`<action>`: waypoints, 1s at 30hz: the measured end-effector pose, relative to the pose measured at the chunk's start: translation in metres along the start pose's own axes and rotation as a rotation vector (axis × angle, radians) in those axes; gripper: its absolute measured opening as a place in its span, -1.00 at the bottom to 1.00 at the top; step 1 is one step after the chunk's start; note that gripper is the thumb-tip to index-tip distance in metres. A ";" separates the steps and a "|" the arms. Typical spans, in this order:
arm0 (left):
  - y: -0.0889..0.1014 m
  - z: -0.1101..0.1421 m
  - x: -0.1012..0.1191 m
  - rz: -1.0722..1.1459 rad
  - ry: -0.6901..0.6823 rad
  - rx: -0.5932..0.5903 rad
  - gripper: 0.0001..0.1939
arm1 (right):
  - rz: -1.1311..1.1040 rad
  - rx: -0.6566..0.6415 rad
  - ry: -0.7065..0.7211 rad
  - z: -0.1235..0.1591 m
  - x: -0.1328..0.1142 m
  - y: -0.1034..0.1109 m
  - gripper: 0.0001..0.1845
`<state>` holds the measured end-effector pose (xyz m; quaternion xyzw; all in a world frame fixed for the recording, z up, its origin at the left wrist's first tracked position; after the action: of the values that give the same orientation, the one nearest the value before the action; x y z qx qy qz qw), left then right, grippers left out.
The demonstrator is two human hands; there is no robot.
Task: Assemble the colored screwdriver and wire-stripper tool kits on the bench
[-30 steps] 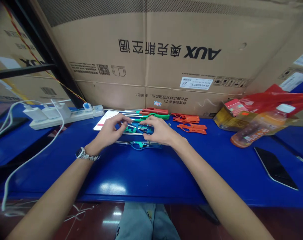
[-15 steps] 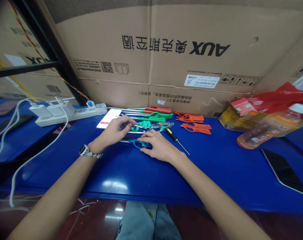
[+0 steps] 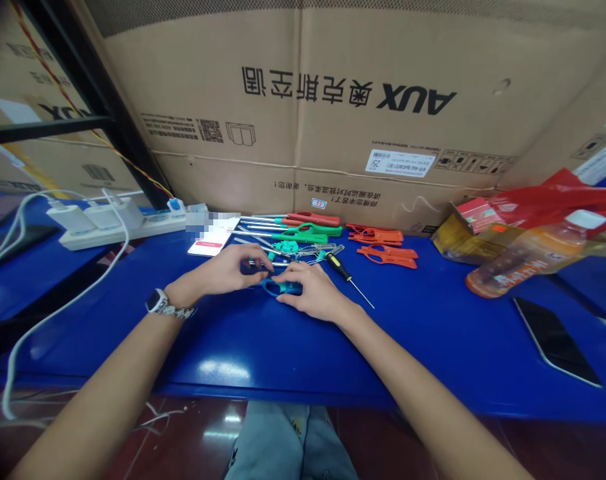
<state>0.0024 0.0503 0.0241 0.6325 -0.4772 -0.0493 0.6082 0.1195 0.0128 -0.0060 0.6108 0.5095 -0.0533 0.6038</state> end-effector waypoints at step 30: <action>-0.030 -0.004 -0.017 -0.053 0.205 -0.113 -0.91 | 0.087 0.034 -0.183 0.023 0.025 0.040 -0.67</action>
<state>0.0123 0.0589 -0.0085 0.6113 -0.3918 -0.0272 0.6870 0.1718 0.0187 -0.0021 0.6350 0.4242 -0.0916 0.6391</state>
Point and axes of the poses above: each hand's wrist, its own z-axis away from the middle knuckle, its own y-axis out of the back of the hand, x = y × z, the point moved 9 cm from there along -z, towards the middle knuckle, and after that the axes turned 9 degrees about -z, right-handed, at the moved point
